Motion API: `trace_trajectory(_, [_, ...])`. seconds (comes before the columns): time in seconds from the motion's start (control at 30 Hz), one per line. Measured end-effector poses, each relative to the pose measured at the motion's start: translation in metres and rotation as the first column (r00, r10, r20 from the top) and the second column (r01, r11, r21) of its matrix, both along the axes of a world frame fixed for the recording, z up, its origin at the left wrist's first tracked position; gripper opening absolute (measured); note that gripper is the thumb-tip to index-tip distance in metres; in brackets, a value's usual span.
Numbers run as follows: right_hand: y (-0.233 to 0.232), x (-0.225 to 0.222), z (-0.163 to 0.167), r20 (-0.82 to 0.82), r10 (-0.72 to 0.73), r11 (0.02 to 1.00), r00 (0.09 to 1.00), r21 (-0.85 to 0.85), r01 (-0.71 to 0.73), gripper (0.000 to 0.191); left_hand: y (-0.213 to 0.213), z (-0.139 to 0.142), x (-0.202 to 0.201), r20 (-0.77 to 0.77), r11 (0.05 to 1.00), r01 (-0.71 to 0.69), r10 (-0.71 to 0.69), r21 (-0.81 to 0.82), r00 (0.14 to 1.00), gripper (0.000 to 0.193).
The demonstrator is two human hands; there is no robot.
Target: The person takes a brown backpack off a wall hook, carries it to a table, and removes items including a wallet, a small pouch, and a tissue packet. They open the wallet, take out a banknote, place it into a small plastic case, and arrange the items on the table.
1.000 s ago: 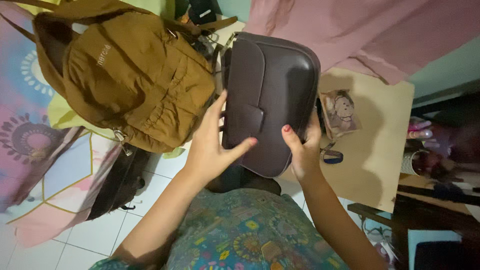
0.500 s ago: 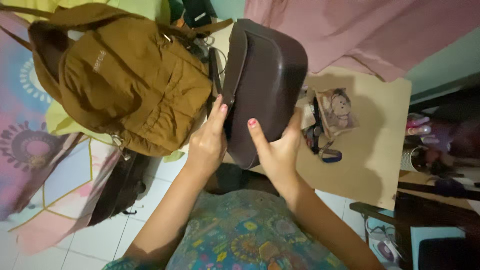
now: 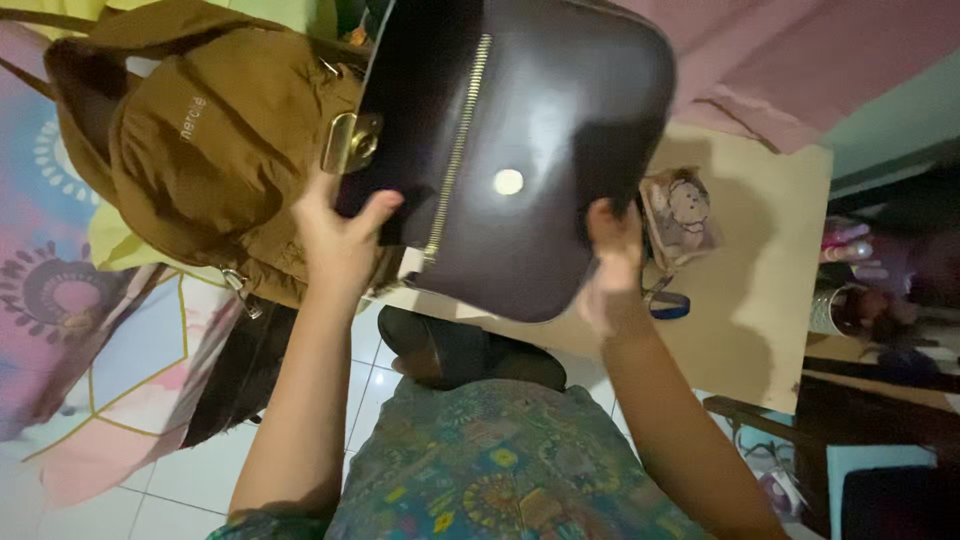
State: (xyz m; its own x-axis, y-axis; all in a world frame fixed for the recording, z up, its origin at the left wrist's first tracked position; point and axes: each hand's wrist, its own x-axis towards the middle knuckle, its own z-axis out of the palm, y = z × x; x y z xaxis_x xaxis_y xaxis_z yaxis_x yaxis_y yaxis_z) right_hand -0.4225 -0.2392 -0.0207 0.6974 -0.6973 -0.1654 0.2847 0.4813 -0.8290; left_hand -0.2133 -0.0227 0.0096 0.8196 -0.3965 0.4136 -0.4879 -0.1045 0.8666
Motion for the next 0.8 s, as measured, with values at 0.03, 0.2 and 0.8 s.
trace_trajectory(0.03, [-0.013, -0.001, -0.010, 0.021, 0.042, 0.994, 0.999, 0.100, -0.044, 0.056, -0.001, 0.000, 0.000, -0.223, 0.998, 0.047, -0.034, 0.052, 0.974, 0.029])
trace_trajectory(0.2, [-0.036, 0.003, -0.040, -0.019, 0.053, 0.997, 0.998, -0.051, -0.054, 0.052, 0.004, 0.022, -0.027, -0.420, 0.997, -0.002, -0.029, -0.073, 0.907, 0.031])
trace_trajectory(0.8, [0.025, 0.044, -0.009, -0.295, 0.058, 0.794, 0.954, -0.566, -0.223, 0.050, 0.015, 0.046, -0.040, -0.139, 0.996, -0.052, 0.062, 0.078, 0.988, 0.032])
